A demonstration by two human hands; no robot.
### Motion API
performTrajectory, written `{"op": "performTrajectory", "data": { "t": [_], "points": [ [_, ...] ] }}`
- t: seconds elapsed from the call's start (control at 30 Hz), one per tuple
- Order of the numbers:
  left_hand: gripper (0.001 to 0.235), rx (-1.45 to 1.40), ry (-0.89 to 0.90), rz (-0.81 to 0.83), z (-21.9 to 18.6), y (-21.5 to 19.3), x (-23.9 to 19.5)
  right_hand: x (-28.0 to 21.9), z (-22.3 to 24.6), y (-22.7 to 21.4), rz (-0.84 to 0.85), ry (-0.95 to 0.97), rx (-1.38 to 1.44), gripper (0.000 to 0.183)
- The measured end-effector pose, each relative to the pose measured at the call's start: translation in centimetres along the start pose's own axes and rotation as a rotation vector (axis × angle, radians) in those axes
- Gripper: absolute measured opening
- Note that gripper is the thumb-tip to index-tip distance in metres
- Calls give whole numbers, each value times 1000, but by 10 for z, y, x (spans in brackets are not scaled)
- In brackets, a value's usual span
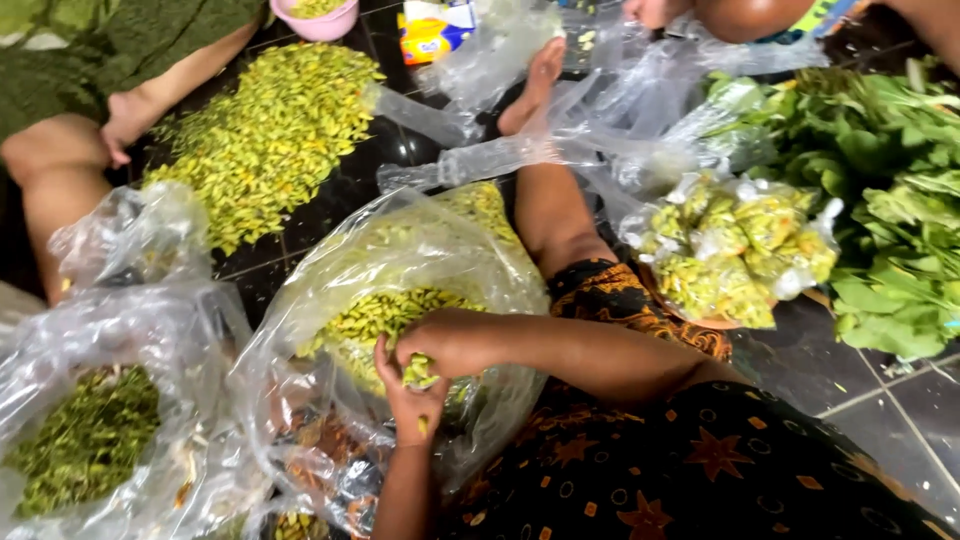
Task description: The person sorts small vegetable buds from a large pile on the floor and places them into smaller plastic bags.
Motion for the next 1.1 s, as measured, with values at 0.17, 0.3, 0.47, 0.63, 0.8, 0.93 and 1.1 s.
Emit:
{"op": "performTrajectory", "data": {
  "t": [0.17,0.3,0.47,0.63,0.8,0.93,1.1],
  "points": [
    [116,455,-40,10,-72,23,3,-18,15,-23,-179,-5,-17,41],
    [115,457,-51,-42,-86,21,6,-22,2,-29,-316,-32,21,29],
    [116,565,70,-37,-100,20,10,-9,-42,-21,-297,203,40,28],
    [118,657,119,-11,-105,24,9,4,-58,-9,-375,58,372,32],
    [115,730,126,-4,-110,27,8,4,-42,-6,-341,174,272,36],
    [112,587,49,-74,-104,14,4,-1,-34,-19,-399,4,556,38],
    [108,683,120,-160,-132,17,0,15,-26,-13,-306,-397,901,26]
  ]
}}
Point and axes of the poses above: each hand's wrist, its own x-axis towards the middle knuckle, its own y-axis out of the palm, z = x × y, the point moved 8 cm from there along x, towards the middle knuckle, and after that the axes turned 13 degrees about z, right-handed, at the moved point
